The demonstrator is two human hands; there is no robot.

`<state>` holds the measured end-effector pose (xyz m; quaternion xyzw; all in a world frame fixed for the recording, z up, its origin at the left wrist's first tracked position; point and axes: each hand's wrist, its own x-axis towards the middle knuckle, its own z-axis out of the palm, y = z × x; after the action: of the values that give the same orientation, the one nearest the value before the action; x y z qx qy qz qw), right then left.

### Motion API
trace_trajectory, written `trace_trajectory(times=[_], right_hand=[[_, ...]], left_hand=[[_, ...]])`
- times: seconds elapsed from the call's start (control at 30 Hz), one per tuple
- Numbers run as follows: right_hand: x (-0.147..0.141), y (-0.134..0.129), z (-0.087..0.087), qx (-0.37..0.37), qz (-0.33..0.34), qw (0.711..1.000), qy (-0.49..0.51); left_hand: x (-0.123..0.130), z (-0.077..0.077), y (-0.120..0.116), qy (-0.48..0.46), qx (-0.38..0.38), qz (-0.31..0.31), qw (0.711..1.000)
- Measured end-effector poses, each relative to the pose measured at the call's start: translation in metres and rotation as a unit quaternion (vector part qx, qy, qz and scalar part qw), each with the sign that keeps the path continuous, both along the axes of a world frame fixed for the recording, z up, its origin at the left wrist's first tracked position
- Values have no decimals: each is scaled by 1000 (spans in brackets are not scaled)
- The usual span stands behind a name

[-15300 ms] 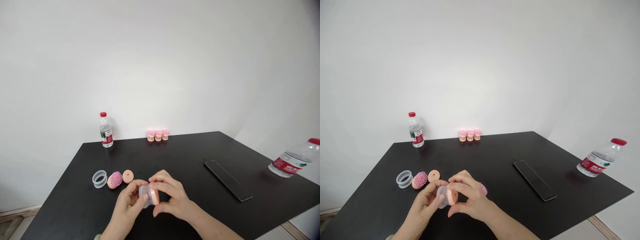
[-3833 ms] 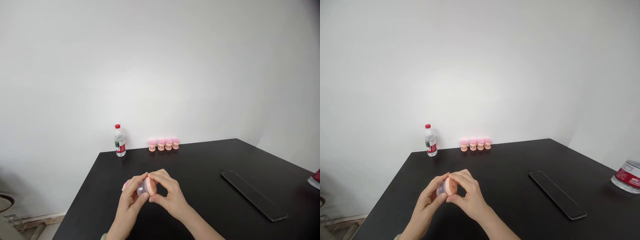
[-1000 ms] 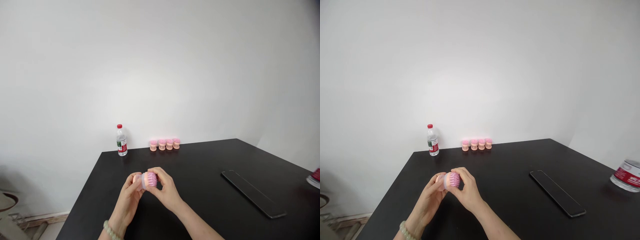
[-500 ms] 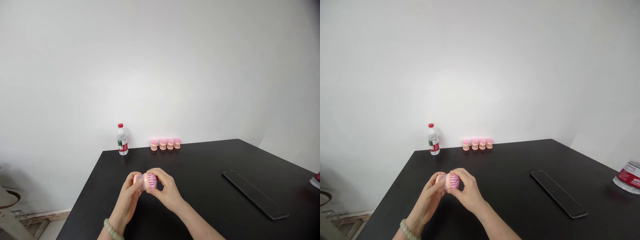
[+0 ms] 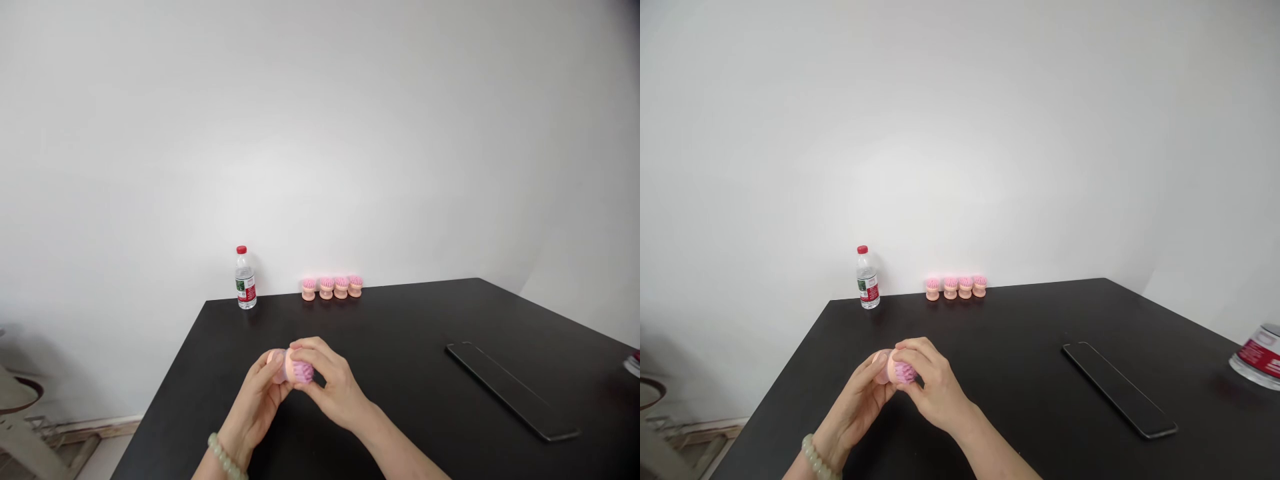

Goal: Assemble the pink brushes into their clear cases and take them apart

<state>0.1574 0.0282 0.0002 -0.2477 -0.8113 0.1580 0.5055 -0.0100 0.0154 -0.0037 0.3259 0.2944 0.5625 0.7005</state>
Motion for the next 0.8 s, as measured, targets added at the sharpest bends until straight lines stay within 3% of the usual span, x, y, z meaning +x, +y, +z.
trace_trajectory(times=[0.07,0.13,0.2,0.27,0.4,0.5,0.67,0.8], right_hand=[[-1,0,0,-27,-55,998,2],[0,3,-2,-109,-111,988,3],[1,7,-6,-217,-113,970,3],[3,10,-8,-275,-73,958,21],[6,10,-7,-224,-11,973,56],[7,8,-7,-195,0,980,37],[8,14,-12,-229,-29,970,71],[9,18,-11,-238,7,962,133]], left_hand=[[3,0,-3,15,17,4,1000],[6,0,-6,48,55,16,997],[9,0,-9,82,91,32,992],[9,-1,-10,91,99,51,990],[6,-3,-7,68,66,66,993],[4,-4,-6,59,57,69,994],[5,-1,-7,85,81,73,990],[5,-4,-6,94,84,90,988]])
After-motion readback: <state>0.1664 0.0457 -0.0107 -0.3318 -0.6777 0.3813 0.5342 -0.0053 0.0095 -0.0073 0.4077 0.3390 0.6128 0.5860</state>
